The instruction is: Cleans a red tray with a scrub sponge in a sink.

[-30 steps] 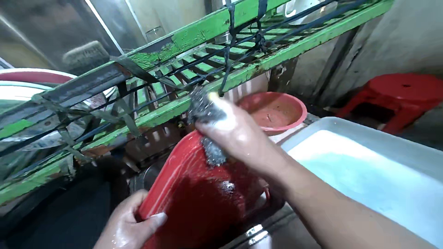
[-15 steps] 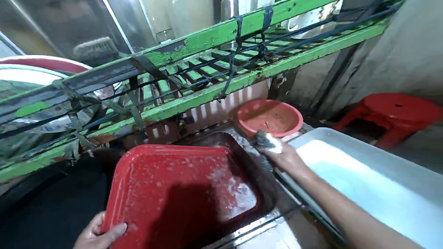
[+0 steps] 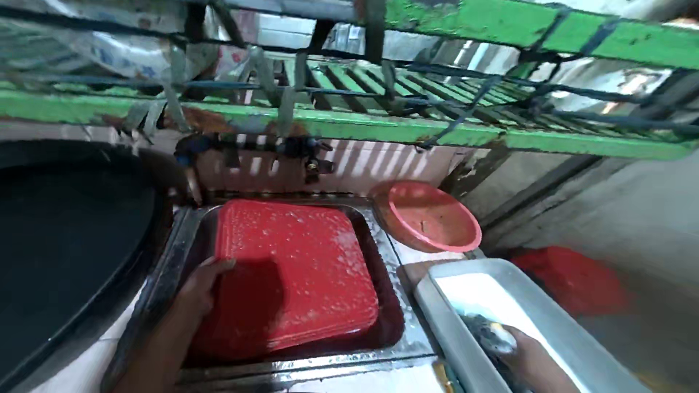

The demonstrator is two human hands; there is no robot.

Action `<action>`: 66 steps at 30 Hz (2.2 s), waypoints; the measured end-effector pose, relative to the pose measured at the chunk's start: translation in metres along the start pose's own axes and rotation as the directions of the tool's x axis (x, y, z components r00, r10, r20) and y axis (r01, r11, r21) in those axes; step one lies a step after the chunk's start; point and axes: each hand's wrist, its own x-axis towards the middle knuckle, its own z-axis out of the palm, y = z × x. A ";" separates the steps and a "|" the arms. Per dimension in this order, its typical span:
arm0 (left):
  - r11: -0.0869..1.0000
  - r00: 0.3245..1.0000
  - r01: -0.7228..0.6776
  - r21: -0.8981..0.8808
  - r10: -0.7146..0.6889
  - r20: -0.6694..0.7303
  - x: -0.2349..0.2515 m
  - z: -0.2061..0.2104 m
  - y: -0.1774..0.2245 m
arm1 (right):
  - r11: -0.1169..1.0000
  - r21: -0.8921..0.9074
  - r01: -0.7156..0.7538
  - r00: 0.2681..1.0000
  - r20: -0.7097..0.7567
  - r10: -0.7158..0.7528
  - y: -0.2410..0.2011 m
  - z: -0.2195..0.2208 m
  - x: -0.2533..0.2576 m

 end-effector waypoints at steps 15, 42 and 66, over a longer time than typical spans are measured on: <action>0.997 0.999 -0.031 0.072 0.030 0.013 0.044 -0.028 -0.092 | 0.965 0.256 -0.057 0.992 0.126 0.025 -0.205 0.133 0.060; 0.980 0.998 -0.035 0.195 0.023 0.062 0.056 -0.026 -0.090 | 0.845 -0.126 0.520 0.846 -0.061 -0.530 -0.321 0.232 0.113; 0.993 0.999 -0.037 0.116 0.036 0.012 0.044 -0.021 -0.080 | 0.994 0.081 0.068 0.995 -0.076 -0.061 -0.221 0.198 0.185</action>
